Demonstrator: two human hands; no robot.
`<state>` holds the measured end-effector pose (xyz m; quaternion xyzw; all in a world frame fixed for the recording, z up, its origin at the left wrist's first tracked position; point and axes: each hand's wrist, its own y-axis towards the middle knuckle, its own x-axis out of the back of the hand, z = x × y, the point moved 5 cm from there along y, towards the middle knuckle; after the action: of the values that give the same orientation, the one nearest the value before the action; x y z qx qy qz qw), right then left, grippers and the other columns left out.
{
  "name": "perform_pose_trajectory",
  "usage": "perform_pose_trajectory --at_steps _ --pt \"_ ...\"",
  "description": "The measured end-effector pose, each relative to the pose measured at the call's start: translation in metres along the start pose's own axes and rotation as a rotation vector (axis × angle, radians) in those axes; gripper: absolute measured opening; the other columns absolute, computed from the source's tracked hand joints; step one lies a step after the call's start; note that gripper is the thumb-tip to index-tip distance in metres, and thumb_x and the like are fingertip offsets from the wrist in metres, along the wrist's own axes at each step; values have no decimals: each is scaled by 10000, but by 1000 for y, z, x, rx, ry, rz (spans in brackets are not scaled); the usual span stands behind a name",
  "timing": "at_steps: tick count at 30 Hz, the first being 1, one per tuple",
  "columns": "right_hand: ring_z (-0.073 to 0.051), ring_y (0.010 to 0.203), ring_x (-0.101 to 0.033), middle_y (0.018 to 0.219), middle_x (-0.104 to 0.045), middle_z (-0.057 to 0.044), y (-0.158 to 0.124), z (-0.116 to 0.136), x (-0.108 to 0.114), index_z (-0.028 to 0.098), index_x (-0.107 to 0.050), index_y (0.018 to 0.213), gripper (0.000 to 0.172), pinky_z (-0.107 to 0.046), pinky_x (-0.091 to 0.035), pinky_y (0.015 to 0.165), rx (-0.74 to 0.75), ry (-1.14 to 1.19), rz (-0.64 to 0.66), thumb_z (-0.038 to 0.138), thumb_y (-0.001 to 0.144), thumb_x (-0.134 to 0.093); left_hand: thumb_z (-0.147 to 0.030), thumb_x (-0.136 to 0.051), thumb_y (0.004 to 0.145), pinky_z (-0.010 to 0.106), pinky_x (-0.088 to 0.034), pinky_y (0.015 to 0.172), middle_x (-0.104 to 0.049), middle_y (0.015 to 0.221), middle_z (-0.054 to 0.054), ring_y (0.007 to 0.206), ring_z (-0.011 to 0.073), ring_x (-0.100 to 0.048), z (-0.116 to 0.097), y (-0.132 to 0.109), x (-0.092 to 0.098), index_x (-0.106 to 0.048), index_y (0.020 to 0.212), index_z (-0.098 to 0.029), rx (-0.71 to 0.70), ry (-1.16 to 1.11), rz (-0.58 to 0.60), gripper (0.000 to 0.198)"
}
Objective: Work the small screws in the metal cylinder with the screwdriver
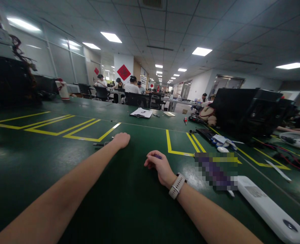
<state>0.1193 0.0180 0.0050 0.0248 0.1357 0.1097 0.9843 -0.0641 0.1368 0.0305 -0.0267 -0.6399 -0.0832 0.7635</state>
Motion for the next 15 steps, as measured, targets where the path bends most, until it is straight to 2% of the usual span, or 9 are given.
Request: perform_pose_trajectory --at_steps 4,8,12,13,15 --pt "-114 510 -532 521 -615 6 1 -1 1 164 -576 700 123 -236 -381 524 0 14 1 261 656 -637 -290 -515 849 410 -490 781 -549 1129 91 945 209 -570 -1 -6 -3 -509 1129 -146 91 -28 -9 315" --pt "-116 506 -528 522 -615 5 3 -3 4 167 -580 701 132 -234 -377 510 16 61 -32 267 649 -647 -289 -518 847 409 -490 783 -549 1129 95 946 210 -569 -9 -17 -3 -510 1129 -141 120 -61 -14 318" --pt "-105 479 -506 516 -602 12 5 0 10 171 -571 710 120 -226 -367 483 29 158 -86 255 649 -631 -292 -512 851 404 -494 772 -558 1112 88 929 203 -575 -29 -33 3 -515 1118 -144 86 -93 -26 305" --pt "-102 475 -502 514 -597 16 6 1 12 174 -566 705 114 -223 -365 479 32 185 -101 249 646 -628 -254 -444 880 386 -491 749 -599 1018 122 893 221 -591 -36 -39 6 -578 1020 -96 60 -99 -43 250" --pt "-97 472 -498 512 -589 23 7 4 17 180 -556 693 104 -219 -365 477 40 233 -131 237 640 -626 -200 -345 895 370 -483 718 -625 905 165 872 254 -599 -53 -53 12 -627 892 -59 0 -109 -80 315"
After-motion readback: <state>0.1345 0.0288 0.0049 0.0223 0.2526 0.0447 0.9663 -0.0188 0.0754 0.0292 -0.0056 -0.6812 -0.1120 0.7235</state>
